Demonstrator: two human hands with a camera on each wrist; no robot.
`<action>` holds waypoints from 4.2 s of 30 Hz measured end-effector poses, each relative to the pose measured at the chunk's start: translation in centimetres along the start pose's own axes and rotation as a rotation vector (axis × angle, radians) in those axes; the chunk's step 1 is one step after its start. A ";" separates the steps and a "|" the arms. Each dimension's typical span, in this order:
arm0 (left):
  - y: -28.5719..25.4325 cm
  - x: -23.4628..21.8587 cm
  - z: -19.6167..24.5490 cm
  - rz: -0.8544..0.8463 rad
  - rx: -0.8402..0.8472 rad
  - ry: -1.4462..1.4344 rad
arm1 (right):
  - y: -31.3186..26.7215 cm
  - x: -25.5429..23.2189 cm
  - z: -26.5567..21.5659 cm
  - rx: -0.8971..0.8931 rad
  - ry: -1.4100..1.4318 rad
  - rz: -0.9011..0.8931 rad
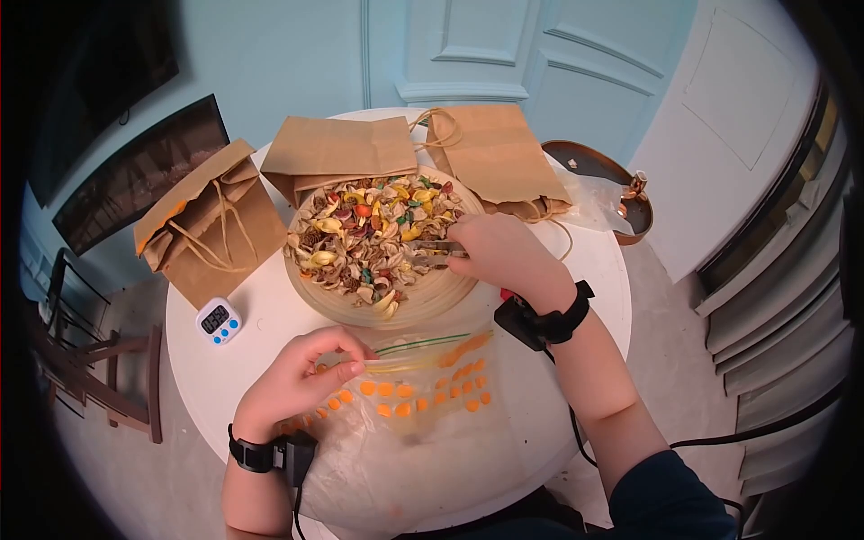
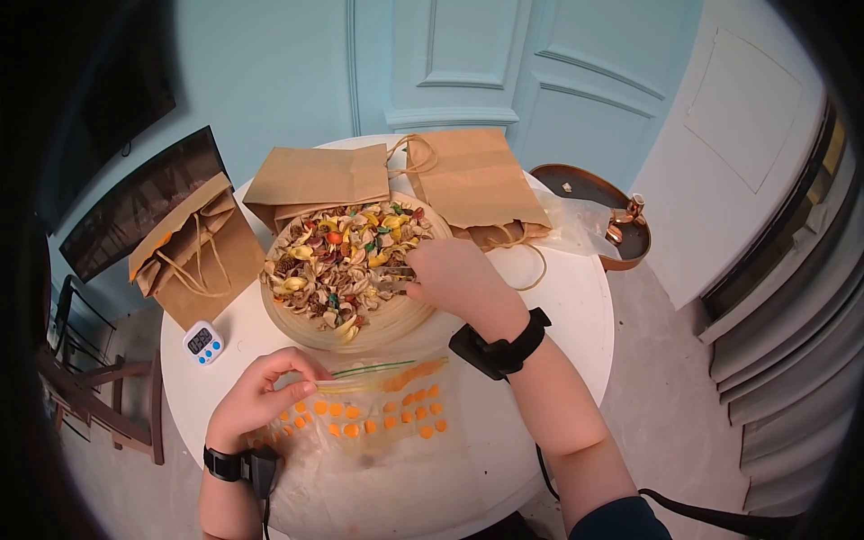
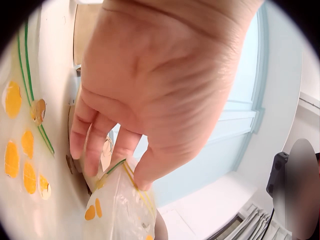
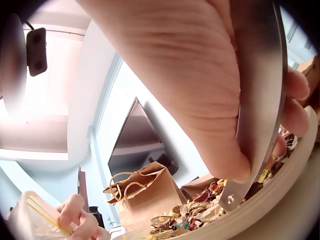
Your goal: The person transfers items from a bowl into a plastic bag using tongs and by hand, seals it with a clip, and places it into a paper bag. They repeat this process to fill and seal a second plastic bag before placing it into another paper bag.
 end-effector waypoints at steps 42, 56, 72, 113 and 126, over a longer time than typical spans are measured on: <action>-0.1 0.8 -0.9 -0.105 -0.091 -0.037 | 0.2 -1.6 -2.7 -0.141 -0.032 -0.115; -0.3 0.9 -0.9 -0.105 -0.116 -0.063 | -2.4 -4.1 -3.4 -0.240 0.001 0.002; -0.3 0.9 -0.8 -0.122 -0.096 -0.030 | -0.6 -4.1 -2.3 -0.250 0.057 -0.015; -0.3 1.2 -0.8 -0.151 -0.082 -0.055 | -1.9 -4.3 1.1 -0.154 0.047 -0.194; -0.4 1.2 -0.8 -0.146 -0.094 -0.038 | -0.5 -2.6 -1.0 -0.275 -0.056 -0.042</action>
Point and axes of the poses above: each hand's wrist, its own y-axis towards the middle knuckle, its own x-axis out of the palm, z = x × y, the point moved 8 cm from there along y, towards the middle knuckle, and after that the axes turned 5 degrees about z, right-handed, at the moved point
